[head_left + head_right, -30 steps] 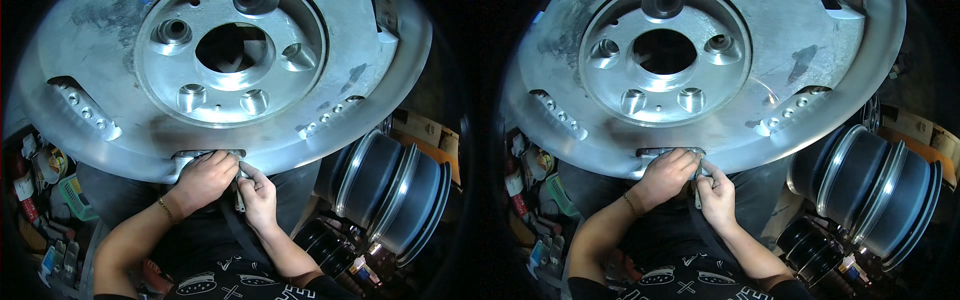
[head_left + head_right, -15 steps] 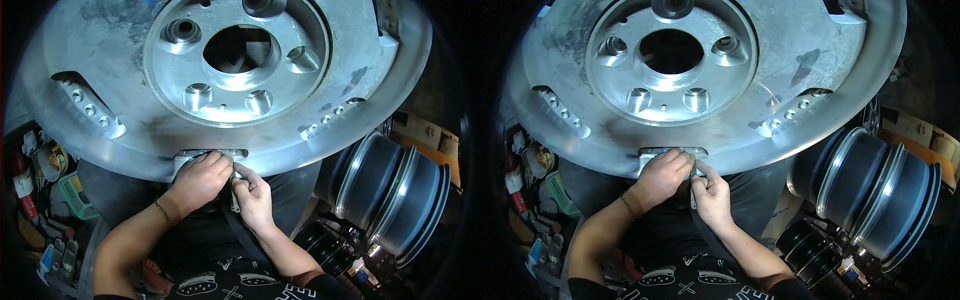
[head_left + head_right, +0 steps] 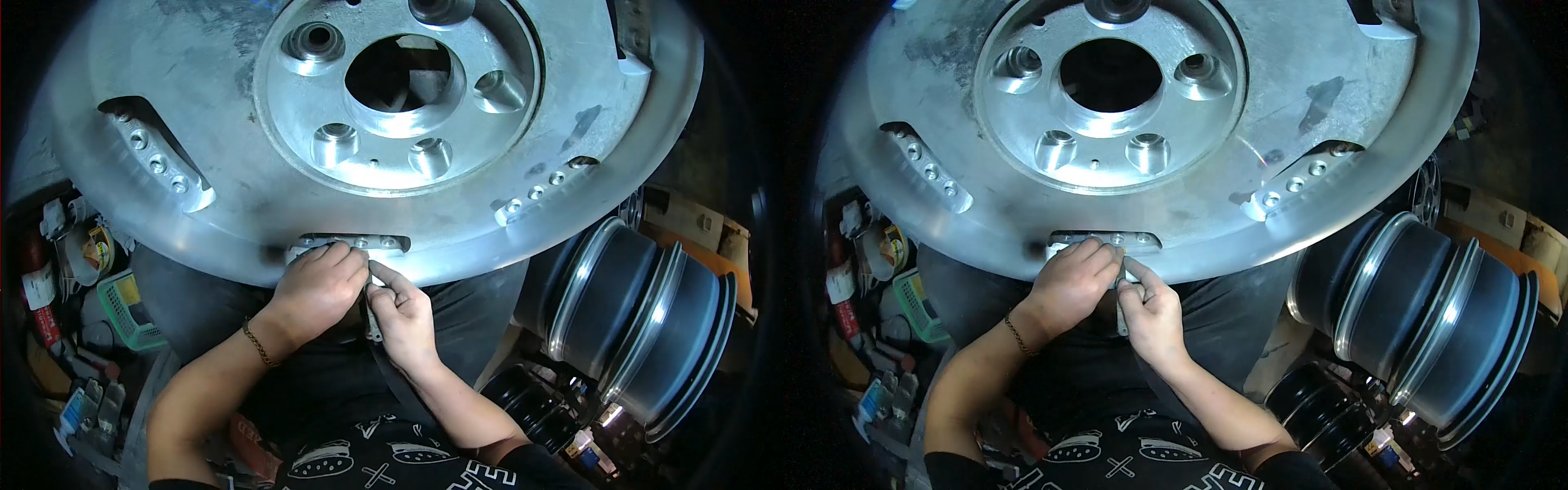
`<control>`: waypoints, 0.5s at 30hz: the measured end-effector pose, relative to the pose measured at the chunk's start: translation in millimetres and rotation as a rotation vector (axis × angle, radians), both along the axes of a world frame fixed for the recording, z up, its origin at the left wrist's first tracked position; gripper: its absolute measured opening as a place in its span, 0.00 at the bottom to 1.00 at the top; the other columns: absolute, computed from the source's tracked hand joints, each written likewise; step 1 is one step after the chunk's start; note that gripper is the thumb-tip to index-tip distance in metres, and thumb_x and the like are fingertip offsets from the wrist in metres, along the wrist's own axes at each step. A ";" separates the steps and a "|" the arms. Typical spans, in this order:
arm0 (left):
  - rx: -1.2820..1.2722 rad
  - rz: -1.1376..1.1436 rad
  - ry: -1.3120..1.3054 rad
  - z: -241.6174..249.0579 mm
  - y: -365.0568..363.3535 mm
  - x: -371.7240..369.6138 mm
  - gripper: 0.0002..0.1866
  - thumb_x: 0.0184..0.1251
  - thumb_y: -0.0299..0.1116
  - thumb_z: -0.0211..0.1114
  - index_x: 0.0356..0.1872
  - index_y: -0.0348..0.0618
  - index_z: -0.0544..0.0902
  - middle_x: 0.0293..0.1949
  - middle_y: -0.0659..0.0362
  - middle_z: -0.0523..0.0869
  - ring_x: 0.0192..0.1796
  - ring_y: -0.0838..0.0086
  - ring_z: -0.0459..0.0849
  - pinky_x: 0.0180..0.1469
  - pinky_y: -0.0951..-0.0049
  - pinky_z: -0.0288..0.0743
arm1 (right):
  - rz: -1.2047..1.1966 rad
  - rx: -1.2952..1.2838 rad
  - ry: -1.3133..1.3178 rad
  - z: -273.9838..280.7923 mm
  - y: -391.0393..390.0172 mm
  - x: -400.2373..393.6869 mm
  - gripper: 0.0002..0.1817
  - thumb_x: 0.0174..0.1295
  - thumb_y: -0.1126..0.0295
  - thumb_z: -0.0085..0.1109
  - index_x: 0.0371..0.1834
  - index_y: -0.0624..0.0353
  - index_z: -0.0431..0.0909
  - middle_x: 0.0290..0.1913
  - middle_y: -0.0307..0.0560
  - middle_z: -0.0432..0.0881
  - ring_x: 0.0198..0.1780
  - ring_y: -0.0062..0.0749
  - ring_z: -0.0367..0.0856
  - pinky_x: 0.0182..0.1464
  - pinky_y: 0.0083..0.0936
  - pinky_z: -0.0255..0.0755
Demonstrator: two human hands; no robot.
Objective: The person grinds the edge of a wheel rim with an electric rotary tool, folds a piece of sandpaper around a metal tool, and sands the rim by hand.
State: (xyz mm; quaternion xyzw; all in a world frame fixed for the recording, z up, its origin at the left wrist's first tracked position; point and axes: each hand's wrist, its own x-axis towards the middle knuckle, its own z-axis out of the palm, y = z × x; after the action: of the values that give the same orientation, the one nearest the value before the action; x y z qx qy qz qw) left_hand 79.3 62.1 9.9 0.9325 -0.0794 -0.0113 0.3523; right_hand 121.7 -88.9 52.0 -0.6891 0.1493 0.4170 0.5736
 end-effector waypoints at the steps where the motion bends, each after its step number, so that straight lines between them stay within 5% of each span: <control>1: 0.009 -0.016 0.015 4.2 0.6 -0.3 0.17 0.58 0.29 0.59 0.47 0.33 0.83 0.40 0.58 0.82 0.45 0.65 0.81 0.47 0.66 0.79 | 0.001 0.004 -0.001 5.6 -2.6 0.8 0.20 0.71 0.76 0.53 0.63 0.76 0.72 0.21 0.31 0.72 0.20 0.11 0.66 0.22 0.15 0.62; 5: 0.012 -0.026 0.035 26.9 2.7 -12.8 0.17 0.56 0.26 0.61 0.47 0.34 0.83 0.41 0.57 0.82 0.44 0.63 0.81 0.47 0.64 0.79 | 0.146 0.051 0.187 55.9 -25.3 11.6 0.21 0.72 0.77 0.53 0.66 0.71 0.70 0.22 0.36 0.77 0.21 0.15 0.73 0.26 0.19 0.72; 7: -0.158 0.219 -0.072 29.1 4.1 -27.2 0.17 0.54 0.23 0.63 0.47 0.34 0.84 0.40 0.54 0.82 0.42 0.59 0.81 0.47 0.63 0.78 | 0.200 0.106 0.110 69.2 -47.7 14.8 0.23 0.72 0.76 0.53 0.69 0.70 0.68 0.24 0.39 0.80 0.23 0.18 0.77 0.29 0.19 0.76; 9: -0.305 0.311 -0.085 43.5 4.2 -37.2 0.14 0.56 0.19 0.63 0.45 0.35 0.84 0.39 0.59 0.83 0.40 0.67 0.82 0.42 0.72 0.77 | 0.209 0.099 -0.017 75.1 -62.8 15.0 0.26 0.72 0.74 0.56 0.71 0.71 0.65 0.28 0.43 0.85 0.29 0.20 0.81 0.37 0.20 0.77; 11: -1.162 0.674 0.517 63.1 -1.3 -46.7 0.07 0.69 0.21 0.61 0.45 0.36 0.83 0.36 0.61 0.84 0.36 0.78 0.80 0.40 0.77 0.75 | 0.244 0.057 -0.220 65.9 -72.3 9.2 0.27 0.73 0.73 0.57 0.72 0.71 0.63 0.29 0.43 0.85 0.33 0.20 0.83 0.40 0.20 0.78; 12: -1.342 0.688 0.497 62.3 -6.4 -50.6 0.07 0.75 0.27 0.59 0.46 0.34 0.82 0.35 0.62 0.85 0.36 0.85 0.78 0.40 0.81 0.73 | 0.260 0.090 -0.318 59.0 -74.6 5.9 0.23 0.73 0.74 0.55 0.69 0.71 0.67 0.35 0.46 0.86 0.37 0.22 0.84 0.42 0.20 0.78; 15: -1.521 0.658 0.545 58.7 -20.6 -60.2 0.07 0.74 0.26 0.60 0.46 0.34 0.82 0.35 0.61 0.84 0.35 0.84 0.78 0.40 0.81 0.73 | 0.139 0.166 -0.332 54.8 -68.4 -7.3 0.16 0.74 0.75 0.54 0.61 0.70 0.72 0.39 0.47 0.85 0.41 0.24 0.85 0.44 0.20 0.79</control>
State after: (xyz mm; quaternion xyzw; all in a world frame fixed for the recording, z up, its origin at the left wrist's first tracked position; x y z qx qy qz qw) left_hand 19.1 41.5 68.5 0.3845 0.2952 -0.0755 0.8714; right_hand 114.4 -157.3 106.8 -0.7075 -0.0303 0.3470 0.6149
